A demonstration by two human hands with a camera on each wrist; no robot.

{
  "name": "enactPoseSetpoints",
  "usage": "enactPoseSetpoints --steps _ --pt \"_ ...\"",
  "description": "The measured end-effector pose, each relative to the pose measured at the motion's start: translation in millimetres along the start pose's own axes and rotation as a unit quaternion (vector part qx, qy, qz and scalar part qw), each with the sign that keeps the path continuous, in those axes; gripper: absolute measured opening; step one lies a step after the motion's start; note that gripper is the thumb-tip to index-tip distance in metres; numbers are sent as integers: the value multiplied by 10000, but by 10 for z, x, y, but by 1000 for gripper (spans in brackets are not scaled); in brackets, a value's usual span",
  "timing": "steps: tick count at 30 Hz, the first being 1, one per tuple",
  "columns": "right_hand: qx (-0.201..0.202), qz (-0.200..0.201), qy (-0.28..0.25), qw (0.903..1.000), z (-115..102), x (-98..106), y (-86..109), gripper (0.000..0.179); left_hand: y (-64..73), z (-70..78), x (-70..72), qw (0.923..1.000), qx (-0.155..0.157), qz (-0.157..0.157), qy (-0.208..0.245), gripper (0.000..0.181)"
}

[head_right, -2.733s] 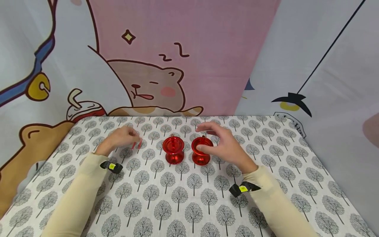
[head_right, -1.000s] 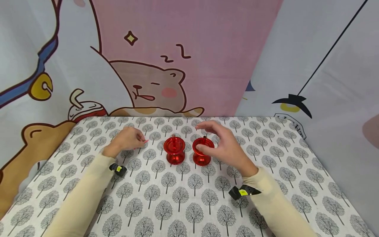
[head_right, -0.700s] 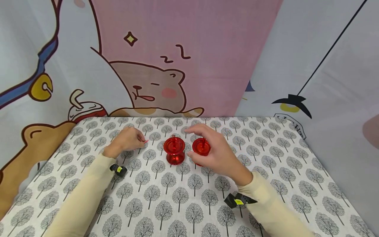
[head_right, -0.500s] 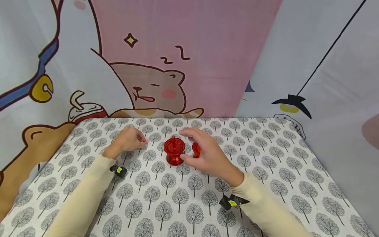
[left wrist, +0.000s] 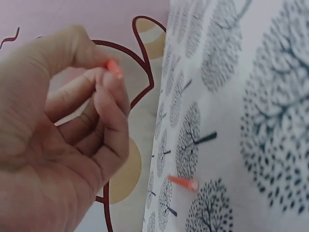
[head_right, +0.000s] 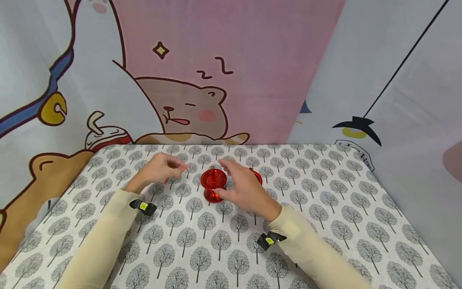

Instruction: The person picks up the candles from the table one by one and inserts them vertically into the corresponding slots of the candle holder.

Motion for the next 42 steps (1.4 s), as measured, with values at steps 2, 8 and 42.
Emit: enactPoseSetpoints --steps 2,8,42 --pt "-89 -73 53 9999 26 -34 -14 81 -7 17 -2 9998 -35 23 182 27" --pt "-129 -133 166 9997 30 -81 -43 81 -21 91 -4 9982 -50 152 587 31" --pt "-151 -309 77 9994 3 -184 -113 71 2 1063 -297 9567 -2218 583 1792 15"
Point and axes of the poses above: each hand's wrist, its own y-axis away from the middle knuckle, its own x-axis out of the back of the hand, z = x × y, the point moved 10 cm from there along -y, towards the middle knuckle, and after that the axes turned 8 degrees about -x, right-handed, at the moved point
